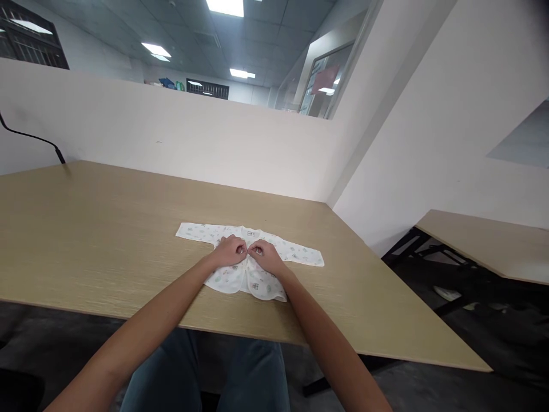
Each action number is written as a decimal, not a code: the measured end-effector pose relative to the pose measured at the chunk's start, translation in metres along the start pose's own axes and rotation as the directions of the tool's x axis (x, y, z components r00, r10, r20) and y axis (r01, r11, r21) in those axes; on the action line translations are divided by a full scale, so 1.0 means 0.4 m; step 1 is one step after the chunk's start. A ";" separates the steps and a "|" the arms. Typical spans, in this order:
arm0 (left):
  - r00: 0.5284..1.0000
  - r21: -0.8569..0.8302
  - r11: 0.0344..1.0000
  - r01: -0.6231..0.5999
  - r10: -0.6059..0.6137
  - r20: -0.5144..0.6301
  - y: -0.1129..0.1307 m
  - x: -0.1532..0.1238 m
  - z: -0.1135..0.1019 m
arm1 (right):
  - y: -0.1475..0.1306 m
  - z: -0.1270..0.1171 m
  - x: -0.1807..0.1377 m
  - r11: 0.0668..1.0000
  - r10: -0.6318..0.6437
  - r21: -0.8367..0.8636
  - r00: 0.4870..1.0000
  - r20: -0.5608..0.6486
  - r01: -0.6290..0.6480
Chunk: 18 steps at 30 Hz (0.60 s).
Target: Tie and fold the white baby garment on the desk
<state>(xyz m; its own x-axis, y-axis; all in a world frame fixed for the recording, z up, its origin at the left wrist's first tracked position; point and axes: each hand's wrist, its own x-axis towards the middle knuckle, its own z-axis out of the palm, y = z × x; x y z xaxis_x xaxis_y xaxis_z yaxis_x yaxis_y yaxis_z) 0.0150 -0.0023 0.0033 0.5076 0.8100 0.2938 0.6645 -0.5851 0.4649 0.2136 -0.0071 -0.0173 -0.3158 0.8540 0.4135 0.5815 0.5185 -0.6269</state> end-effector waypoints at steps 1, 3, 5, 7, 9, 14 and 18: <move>1.000 0.000 1.000 -0.001 0.001 0.002 -0.001 0.000 0.000 | -0.001 -0.001 0.000 1.000 -0.003 0.002 1.000 0.012 0.003; 1.000 0.000 1.000 -0.003 0.003 0.007 -0.002 0.001 0.000 | -0.002 -0.007 0.000 1.000 -0.012 0.019 0.999 0.044 0.011; 1.000 0.003 1.000 -0.001 0.001 0.011 -0.004 0.002 0.001 | -0.005 -0.014 -0.001 0.999 -0.011 0.037 0.998 0.065 0.009; 1.000 0.009 1.000 0.001 -0.001 0.014 -0.005 0.003 0.002 | -0.006 -0.019 -0.001 0.999 -0.002 0.045 0.997 0.071 -0.001; 1.000 0.012 1.000 0.000 0.000 0.015 -0.005 0.003 0.002 | -0.006 -0.019 -0.001 0.999 0.007 0.045 0.997 0.080 -0.011; 1.000 0.015 1.000 0.003 -0.004 0.020 -0.004 0.003 0.002 | 0.004 -0.012 0.001 1.000 0.008 0.029 0.993 0.115 -0.011; 1.000 0.009 1.000 0.004 -0.004 0.021 -0.002 0.003 -0.001 | 0.009 -0.009 0.002 1.000 0.019 0.001 0.995 0.101 -0.019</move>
<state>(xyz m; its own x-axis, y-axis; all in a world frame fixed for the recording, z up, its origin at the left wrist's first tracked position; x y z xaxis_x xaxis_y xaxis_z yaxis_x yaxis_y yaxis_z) 0.0150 -0.0010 0.0035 0.5160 0.8115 0.2743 0.6716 -0.5820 0.4586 0.2180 -0.0046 -0.0169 -0.3786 0.8636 0.3331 0.5869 0.5022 -0.6351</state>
